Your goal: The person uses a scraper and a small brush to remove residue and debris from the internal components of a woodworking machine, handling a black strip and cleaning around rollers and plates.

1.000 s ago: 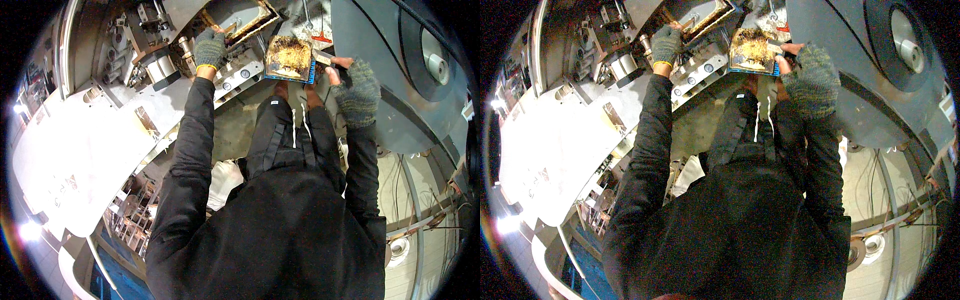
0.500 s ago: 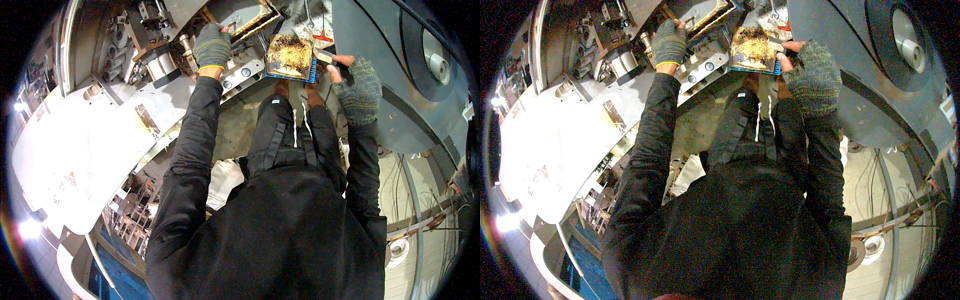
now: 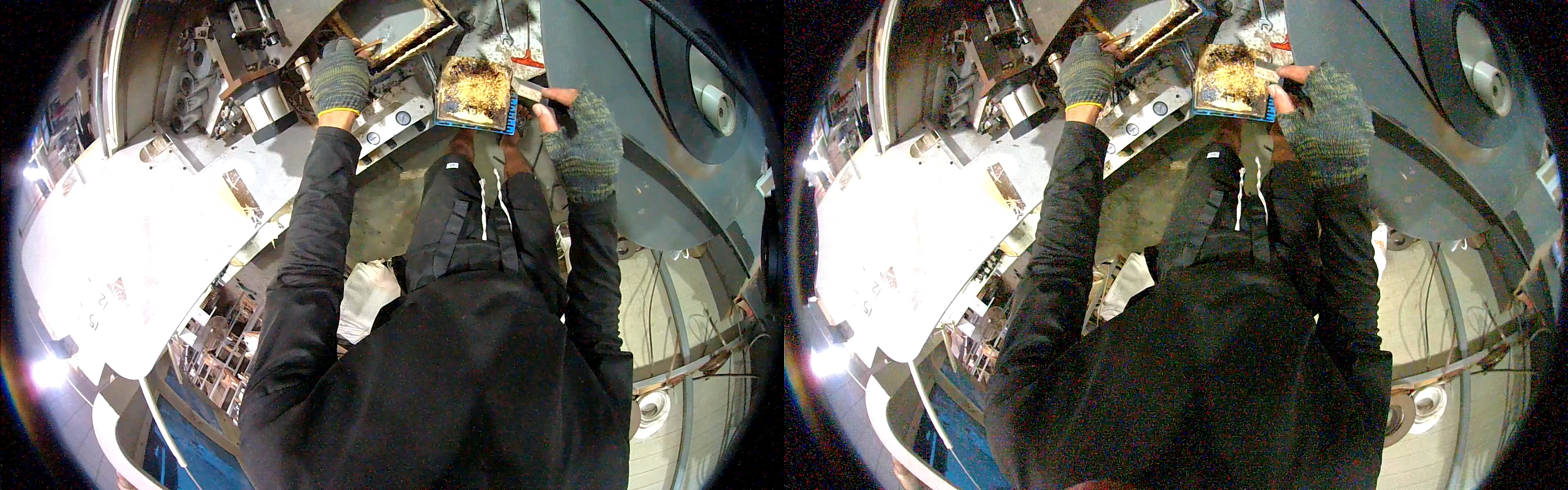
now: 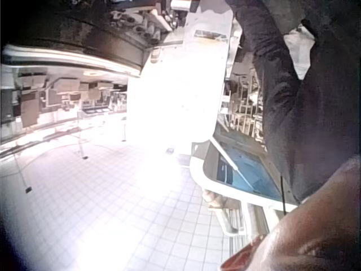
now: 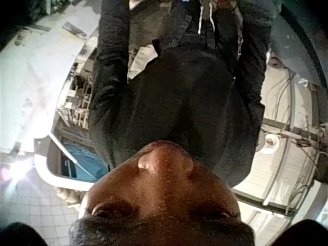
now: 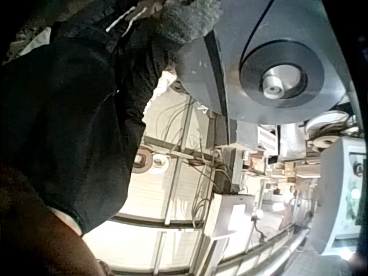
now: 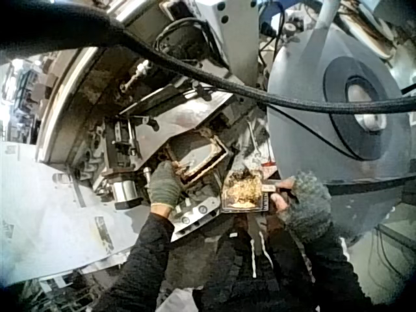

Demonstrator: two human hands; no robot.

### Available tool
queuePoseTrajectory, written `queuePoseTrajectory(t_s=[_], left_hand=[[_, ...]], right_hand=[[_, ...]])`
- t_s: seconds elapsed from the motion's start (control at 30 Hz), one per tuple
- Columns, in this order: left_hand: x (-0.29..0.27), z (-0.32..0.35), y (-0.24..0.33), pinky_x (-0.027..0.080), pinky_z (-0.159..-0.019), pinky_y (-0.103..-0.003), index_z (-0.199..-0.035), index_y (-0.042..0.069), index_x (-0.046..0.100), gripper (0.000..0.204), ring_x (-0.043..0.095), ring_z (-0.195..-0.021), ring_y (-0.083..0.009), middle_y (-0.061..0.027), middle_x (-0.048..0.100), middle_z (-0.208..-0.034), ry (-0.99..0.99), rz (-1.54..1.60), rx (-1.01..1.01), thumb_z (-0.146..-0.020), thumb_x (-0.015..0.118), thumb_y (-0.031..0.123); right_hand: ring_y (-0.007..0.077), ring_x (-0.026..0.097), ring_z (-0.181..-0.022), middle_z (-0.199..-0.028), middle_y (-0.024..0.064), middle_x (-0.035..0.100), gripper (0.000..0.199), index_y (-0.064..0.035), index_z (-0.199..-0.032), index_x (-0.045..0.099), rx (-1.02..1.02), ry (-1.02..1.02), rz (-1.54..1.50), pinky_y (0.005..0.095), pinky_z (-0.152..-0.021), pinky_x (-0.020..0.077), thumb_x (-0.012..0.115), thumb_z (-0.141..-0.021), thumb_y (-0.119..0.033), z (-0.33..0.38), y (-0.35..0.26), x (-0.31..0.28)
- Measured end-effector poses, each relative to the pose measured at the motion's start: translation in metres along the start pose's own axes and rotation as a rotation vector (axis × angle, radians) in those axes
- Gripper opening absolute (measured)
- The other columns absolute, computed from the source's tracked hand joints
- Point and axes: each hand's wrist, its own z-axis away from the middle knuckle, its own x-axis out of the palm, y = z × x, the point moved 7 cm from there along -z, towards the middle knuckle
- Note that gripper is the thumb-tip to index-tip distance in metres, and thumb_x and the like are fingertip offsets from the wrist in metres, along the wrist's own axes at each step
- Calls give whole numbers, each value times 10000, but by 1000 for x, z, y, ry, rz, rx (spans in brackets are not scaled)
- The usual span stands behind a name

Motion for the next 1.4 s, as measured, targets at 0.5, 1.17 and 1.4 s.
queuePoseTrajectory(t_s=[0.5,1.17,1.4], left_hand=[[33,8,-58,566,-663,-333,-1118,18,743,331,703,-692,-160,-87,767,-919,-156,829,-496,-1020,704,332],[32,6,-43,558,-645,-364,-1062,6,731,352,723,-703,-217,-117,755,-842,-136,631,-325,-1061,633,344],[52,13,-60,515,-570,-292,-1212,-8,717,331,673,-642,-150,-86,759,-914,-179,1152,-596,-1050,669,277]], right_hand=[[299,697,-884,-954,91,726,233,-114,-1072,763,-51,49,-73,396,-795,555,822,-872,-221,1,4,0],[309,700,-939,-1010,108,732,242,-93,-1103,749,-19,36,-156,409,-841,551,810,-891,-192,6,8,2],[318,701,-937,-1008,113,731,240,-89,-1102,749,-24,27,-148,414,-841,553,807,-892,-190,6,5,-1]])
